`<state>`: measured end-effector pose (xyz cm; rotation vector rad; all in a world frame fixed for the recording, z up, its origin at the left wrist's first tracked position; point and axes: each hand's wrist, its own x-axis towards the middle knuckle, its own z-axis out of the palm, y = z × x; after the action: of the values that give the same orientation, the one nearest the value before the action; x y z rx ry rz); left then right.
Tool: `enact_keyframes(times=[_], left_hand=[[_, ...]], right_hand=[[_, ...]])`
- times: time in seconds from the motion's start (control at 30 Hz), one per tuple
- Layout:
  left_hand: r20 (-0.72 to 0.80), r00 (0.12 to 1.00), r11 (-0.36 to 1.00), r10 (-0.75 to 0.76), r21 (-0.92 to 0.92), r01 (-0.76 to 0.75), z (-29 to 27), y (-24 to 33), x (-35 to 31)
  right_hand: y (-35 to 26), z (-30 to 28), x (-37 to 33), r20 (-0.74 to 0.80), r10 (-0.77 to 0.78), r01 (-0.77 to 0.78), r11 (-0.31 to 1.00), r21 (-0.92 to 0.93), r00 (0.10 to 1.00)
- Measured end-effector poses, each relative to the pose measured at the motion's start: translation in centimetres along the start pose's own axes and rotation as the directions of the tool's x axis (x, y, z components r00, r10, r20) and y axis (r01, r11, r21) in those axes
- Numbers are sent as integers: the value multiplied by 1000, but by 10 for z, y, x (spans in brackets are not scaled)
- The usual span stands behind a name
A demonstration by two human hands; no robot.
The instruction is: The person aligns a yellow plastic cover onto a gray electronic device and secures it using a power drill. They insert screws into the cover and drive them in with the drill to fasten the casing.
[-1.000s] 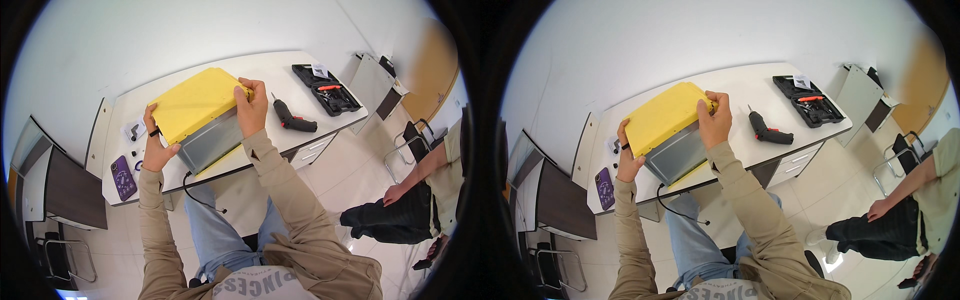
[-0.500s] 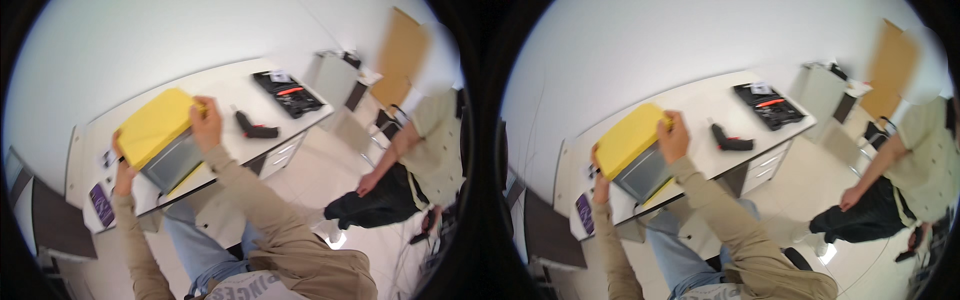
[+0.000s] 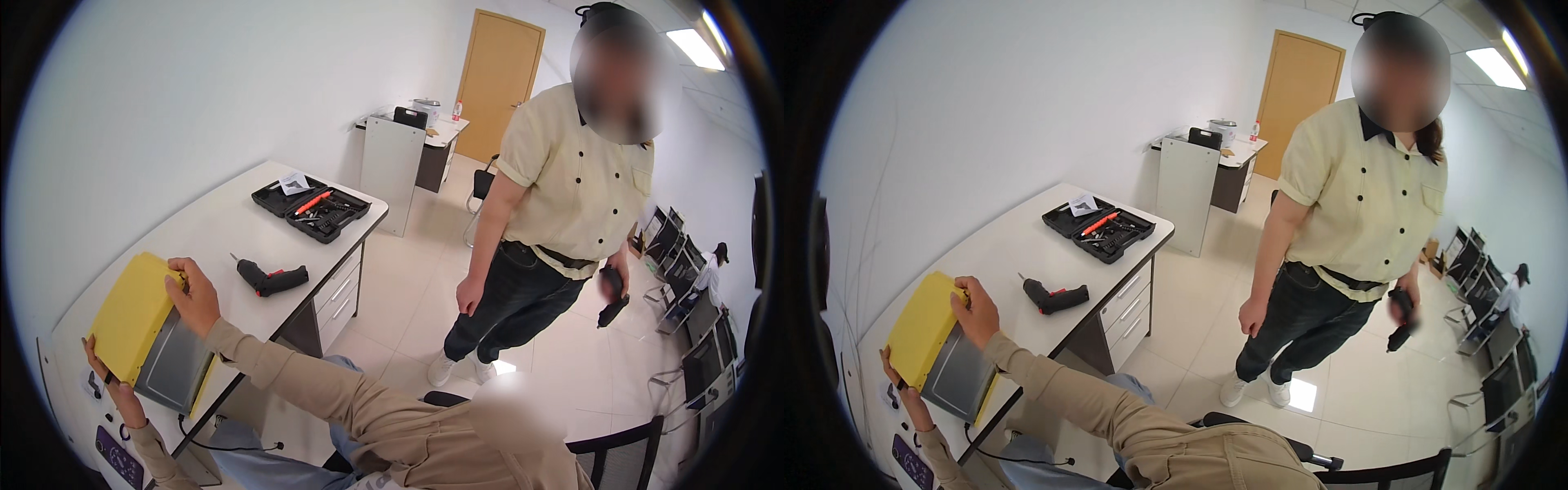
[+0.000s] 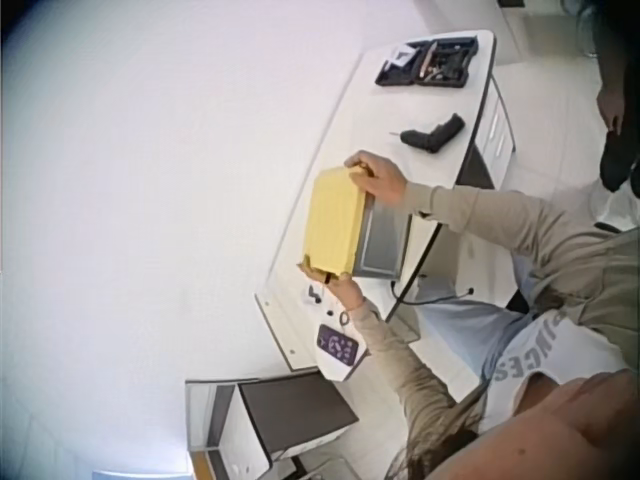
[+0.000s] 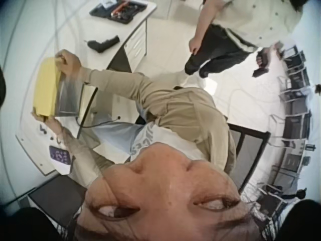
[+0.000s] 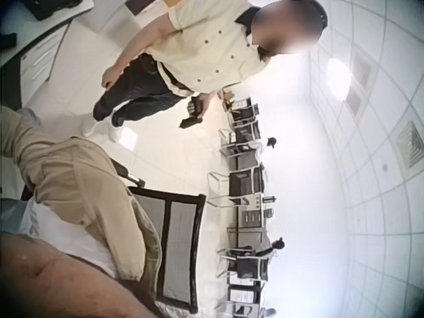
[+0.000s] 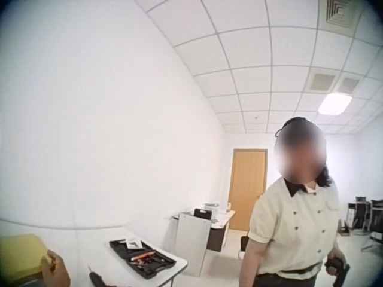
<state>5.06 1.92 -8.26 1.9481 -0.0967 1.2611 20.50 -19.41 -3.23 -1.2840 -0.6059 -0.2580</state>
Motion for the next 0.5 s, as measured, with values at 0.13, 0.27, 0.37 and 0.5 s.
enact_keyframes(times=[0.13,0.27,0.37,0.5], left_hand=[[-97,995,999,-28,-31,25,7,12,-6],[-166,986,996,-1,87,16,6,30,-10],[-201,958,921,203,372,-117,7,62,-6],[95,974,593,205,780,-200,13,121,2]], right_hand=[[7,4,2,-5,-58,58,998,-4,998],[4,6,1,-1,-57,57,998,15,998],[4,6,0,-8,-56,56,998,21,998],[-1,7,-2,20,-5,4,1000,18,1000]])
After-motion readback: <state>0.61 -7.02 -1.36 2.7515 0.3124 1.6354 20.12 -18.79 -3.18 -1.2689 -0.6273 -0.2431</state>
